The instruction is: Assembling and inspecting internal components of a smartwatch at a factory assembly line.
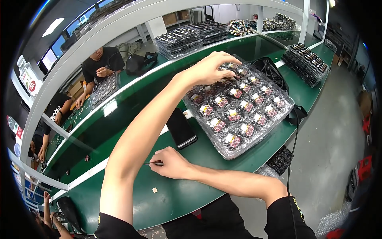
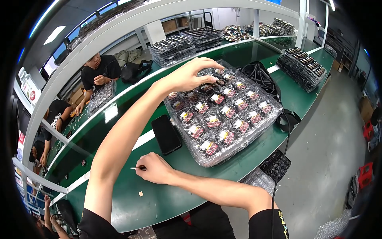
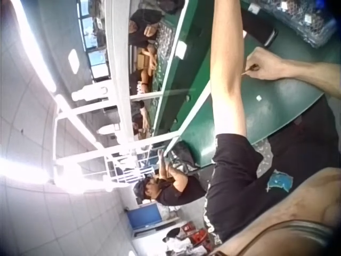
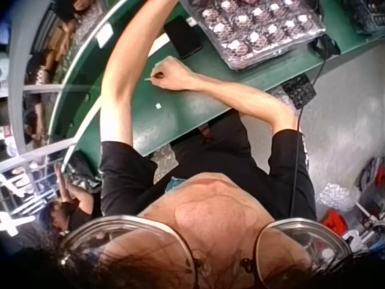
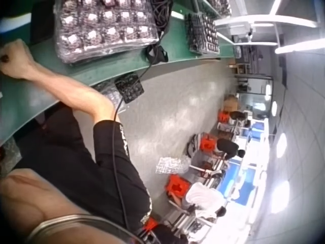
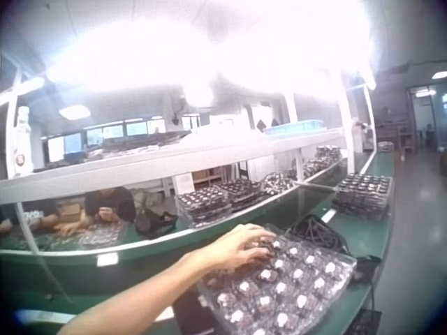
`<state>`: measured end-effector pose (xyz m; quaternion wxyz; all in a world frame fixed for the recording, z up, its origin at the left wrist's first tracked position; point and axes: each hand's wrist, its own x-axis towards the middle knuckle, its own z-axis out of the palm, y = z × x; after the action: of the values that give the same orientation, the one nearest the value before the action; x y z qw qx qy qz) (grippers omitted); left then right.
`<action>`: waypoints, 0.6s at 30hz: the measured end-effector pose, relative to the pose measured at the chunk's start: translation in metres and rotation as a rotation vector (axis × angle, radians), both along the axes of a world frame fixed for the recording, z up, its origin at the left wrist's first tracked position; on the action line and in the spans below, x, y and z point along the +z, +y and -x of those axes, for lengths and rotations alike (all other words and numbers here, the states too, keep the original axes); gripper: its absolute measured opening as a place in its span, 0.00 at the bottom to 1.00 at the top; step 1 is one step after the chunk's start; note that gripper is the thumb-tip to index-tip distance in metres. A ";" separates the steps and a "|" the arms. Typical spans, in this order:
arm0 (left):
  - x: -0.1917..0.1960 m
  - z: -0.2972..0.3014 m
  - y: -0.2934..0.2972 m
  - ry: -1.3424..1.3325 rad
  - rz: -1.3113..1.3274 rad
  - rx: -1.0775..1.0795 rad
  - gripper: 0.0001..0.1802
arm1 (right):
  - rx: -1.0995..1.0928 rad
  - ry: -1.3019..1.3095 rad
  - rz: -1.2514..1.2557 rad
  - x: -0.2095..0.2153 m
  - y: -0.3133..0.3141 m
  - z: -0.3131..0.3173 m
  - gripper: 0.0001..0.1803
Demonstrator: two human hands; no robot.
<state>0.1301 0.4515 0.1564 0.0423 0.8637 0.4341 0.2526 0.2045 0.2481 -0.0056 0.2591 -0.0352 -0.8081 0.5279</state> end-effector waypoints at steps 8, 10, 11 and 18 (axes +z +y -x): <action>-0.011 0.100 -0.125 -0.025 -0.136 0.254 0.19 | 0.009 0.033 -0.014 0.000 -0.002 0.004 0.11; -0.037 0.135 -0.161 -0.069 -0.088 0.393 0.19 | -0.041 0.054 -0.044 -0.004 0.004 0.001 0.11; -0.052 0.159 -0.184 -0.057 -0.099 0.453 0.19 | -0.041 0.028 -0.048 -0.001 0.003 -0.002 0.10; -0.141 0.311 -0.396 0.171 0.102 1.286 0.33 | -0.027 -0.038 -0.080 0.006 -0.003 0.005 0.09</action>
<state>-0.1807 0.0559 0.0159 -0.1110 0.4455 0.8777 0.1371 0.1999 0.2456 0.0002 0.2521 -0.0456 -0.8327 0.4909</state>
